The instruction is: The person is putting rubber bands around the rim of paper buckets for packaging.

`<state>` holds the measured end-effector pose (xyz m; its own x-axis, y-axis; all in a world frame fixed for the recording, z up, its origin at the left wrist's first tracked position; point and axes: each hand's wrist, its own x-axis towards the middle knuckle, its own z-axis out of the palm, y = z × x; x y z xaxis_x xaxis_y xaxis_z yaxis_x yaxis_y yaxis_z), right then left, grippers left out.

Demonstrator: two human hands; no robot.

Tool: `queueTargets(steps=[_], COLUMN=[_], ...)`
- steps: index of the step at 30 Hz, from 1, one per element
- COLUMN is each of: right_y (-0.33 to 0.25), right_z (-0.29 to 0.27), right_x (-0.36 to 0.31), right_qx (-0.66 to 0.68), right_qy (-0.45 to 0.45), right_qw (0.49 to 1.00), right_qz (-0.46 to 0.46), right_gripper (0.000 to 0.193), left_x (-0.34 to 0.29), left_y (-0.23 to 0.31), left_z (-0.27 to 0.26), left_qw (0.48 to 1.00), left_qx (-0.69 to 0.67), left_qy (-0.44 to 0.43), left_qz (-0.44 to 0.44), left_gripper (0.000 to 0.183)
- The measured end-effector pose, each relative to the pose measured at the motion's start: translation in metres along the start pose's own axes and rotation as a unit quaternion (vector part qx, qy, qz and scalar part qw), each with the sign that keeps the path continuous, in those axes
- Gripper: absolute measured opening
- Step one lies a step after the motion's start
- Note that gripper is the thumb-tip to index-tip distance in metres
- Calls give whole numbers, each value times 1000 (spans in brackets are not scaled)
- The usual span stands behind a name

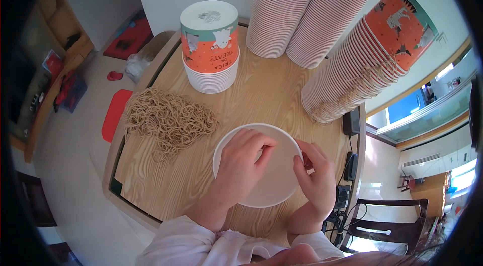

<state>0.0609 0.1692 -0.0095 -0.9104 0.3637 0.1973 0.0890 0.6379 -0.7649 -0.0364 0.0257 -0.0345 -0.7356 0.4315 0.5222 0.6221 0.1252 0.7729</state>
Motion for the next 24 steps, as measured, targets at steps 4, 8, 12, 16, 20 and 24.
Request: queueTargets(steps=[4,8,12,16,20,24], right_y=[-2,-1,-10,-5,-2,-2], right_z=[0,2,-1,-2,-3,-4], right_x=[-2,-2,-2,-2,-3,-3], right_qx=[-4,2,19,16,-7,-4], right_qy=[0,0,-14,-13,-2,-1], right_qw=[1000,1000,999,999,1000,1000], right_qz=[-1,-5,21,27,-9,-9], right_gripper=[32,32,33,33,31,31], left_x=[1,0,-2,-1,0,0], left_y=[0,-3,-10,-6,1,-1], left_z=[0,1,2,5,4,8], left_qw=[999,997,999,998,998,998], left_qx=[-14,-40,-3,-6,-31,-37], left_qy=[0,13,26,31,30,38], left_qz=[-37,-59,-32,-63,-52,-25], left_gripper=[17,19,18,15,15,18])
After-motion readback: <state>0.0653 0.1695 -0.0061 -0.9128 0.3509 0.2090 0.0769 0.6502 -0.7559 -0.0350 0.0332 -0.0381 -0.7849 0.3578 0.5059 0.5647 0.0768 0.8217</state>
